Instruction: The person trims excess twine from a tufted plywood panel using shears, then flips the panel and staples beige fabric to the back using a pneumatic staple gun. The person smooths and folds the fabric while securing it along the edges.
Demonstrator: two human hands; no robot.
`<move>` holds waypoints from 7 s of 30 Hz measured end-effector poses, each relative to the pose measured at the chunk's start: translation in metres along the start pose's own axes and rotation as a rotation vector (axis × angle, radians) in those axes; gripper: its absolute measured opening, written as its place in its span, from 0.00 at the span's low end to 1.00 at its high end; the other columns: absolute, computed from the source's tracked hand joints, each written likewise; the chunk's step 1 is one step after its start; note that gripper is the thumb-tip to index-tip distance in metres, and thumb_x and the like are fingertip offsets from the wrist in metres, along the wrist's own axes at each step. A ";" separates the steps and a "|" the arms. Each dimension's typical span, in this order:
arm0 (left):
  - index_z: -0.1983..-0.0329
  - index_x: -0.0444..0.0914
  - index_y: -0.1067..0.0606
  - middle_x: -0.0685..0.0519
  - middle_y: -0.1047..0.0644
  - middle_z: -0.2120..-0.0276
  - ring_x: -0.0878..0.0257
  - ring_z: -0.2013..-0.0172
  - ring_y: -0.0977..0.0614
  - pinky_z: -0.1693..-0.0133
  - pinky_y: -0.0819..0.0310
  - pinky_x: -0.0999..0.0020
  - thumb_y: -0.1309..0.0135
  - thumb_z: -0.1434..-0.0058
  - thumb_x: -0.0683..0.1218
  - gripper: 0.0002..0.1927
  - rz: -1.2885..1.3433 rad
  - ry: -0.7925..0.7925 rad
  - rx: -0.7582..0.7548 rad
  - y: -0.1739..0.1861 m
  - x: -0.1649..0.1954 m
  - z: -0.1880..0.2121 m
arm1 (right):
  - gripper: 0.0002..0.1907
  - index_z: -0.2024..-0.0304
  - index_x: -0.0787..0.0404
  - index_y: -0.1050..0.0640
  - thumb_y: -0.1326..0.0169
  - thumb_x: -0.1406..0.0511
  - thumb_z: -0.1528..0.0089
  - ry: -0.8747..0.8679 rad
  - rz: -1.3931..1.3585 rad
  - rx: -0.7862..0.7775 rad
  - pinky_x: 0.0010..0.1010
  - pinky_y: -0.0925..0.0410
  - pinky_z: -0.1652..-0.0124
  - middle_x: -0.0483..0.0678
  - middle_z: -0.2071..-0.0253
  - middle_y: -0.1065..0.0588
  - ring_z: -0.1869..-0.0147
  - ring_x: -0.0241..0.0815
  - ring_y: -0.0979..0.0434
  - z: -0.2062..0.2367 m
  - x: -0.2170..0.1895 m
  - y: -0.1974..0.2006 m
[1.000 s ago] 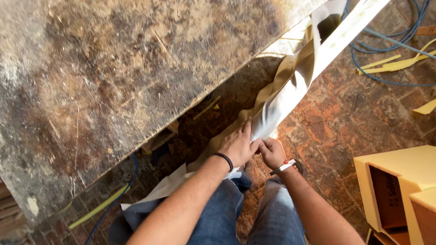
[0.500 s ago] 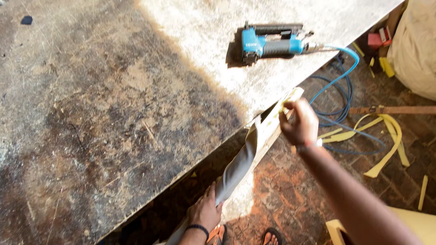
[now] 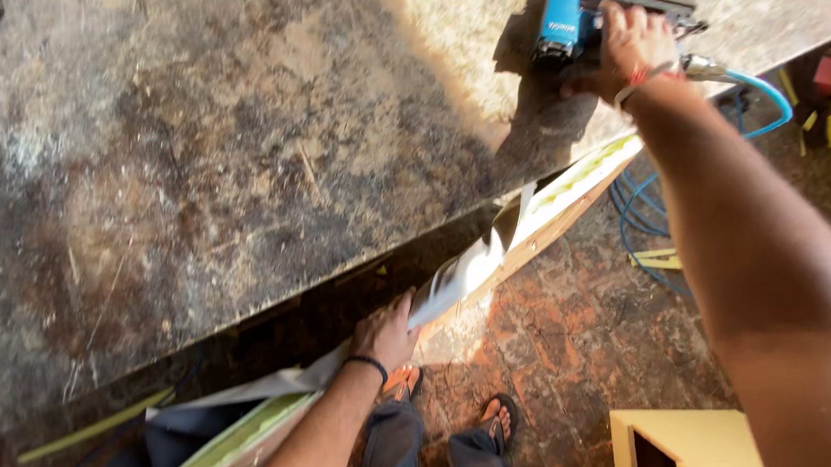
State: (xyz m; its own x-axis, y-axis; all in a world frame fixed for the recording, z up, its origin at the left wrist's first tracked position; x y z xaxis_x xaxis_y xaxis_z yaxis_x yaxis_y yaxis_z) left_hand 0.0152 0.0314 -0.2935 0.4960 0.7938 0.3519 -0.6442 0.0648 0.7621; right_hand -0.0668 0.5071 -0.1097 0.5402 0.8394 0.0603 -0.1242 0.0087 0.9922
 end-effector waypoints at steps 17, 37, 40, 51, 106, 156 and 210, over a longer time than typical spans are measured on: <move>0.33 0.42 0.42 0.42 0.20 0.51 0.45 0.54 0.17 0.53 0.21 0.48 0.45 0.34 0.54 0.31 -0.134 -0.025 0.008 -0.009 -0.018 -0.007 | 0.14 0.58 0.64 0.19 0.37 0.63 0.43 -0.132 -1.243 -0.071 0.36 0.29 0.67 0.51 0.71 0.20 0.69 0.40 0.22 0.413 -0.168 -0.196; 0.30 0.41 0.42 0.40 0.19 0.53 0.48 0.56 0.15 0.53 0.19 0.49 0.48 0.37 0.41 0.32 -0.030 -0.040 0.050 -0.019 -0.016 0.001 | 0.22 0.53 0.60 0.21 0.35 0.63 0.50 -0.215 -1.147 -0.258 0.38 0.29 0.68 0.53 0.71 0.20 0.69 0.44 0.19 0.430 -0.196 -0.234; 0.32 0.42 0.40 0.39 0.21 0.52 0.43 0.53 0.17 0.50 0.23 0.46 0.40 0.43 0.43 0.36 -0.055 -0.065 0.064 -0.015 -0.007 0.012 | 0.23 0.47 0.61 0.19 0.39 0.68 0.46 -0.189 -1.112 0.014 0.37 0.27 0.60 0.55 0.66 0.18 0.63 0.47 0.17 0.425 -0.150 -0.170; 0.26 0.41 0.44 0.38 0.24 0.44 0.46 0.48 0.19 0.49 0.22 0.46 0.42 0.38 0.43 0.39 0.065 0.030 -0.040 -0.034 0.028 0.056 | 0.35 0.24 0.38 0.34 0.44 0.66 0.32 0.408 -0.018 0.190 0.39 0.28 0.46 0.47 0.48 0.21 0.47 0.47 0.22 0.188 -0.157 0.011; 0.35 0.38 0.27 0.48 0.21 0.41 0.61 0.41 0.20 0.38 0.28 0.68 0.53 0.39 0.28 0.29 1.012 -0.342 -0.469 -0.191 -0.031 0.082 | 0.20 0.57 0.65 0.17 0.37 0.55 0.39 -0.622 -0.741 -0.574 0.36 0.25 0.58 0.58 0.67 0.17 0.65 0.46 0.16 0.535 -0.203 -0.193; 0.28 0.38 0.35 0.45 0.30 0.31 0.49 0.33 0.28 0.32 0.34 0.58 0.46 0.43 0.40 0.36 0.161 -0.447 0.289 -0.099 0.005 0.216 | 0.12 0.72 0.60 0.20 0.39 0.59 0.39 -0.164 -0.612 -0.027 0.44 0.29 0.70 0.54 0.75 0.24 0.72 0.58 0.22 0.530 -0.228 -0.154; 0.47 0.49 0.18 0.55 0.23 0.39 0.48 0.39 0.21 0.51 0.17 0.60 0.37 0.43 0.44 0.20 0.163 -0.668 0.378 -0.088 0.039 0.180 | 0.52 0.36 0.66 0.45 0.35 0.41 0.44 -0.618 -0.678 -0.044 0.42 0.24 0.63 0.56 0.63 0.20 0.63 0.53 0.17 0.498 -0.151 -0.167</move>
State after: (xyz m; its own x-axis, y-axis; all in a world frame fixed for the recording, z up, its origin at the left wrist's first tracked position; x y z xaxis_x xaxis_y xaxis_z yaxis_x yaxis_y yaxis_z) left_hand 0.1962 -0.0525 -0.2487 0.7347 0.2355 0.6362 -0.5568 -0.3264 0.7639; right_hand 0.2870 0.1086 -0.2301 0.8565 0.2069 -0.4730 0.3569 0.4247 0.8320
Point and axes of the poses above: each hand's wrist, its own z-axis away from the middle knuckle, its own y-axis out of the back of the hand, x = y × z, the point moved 9 cm from there along -z, towards the middle knuckle
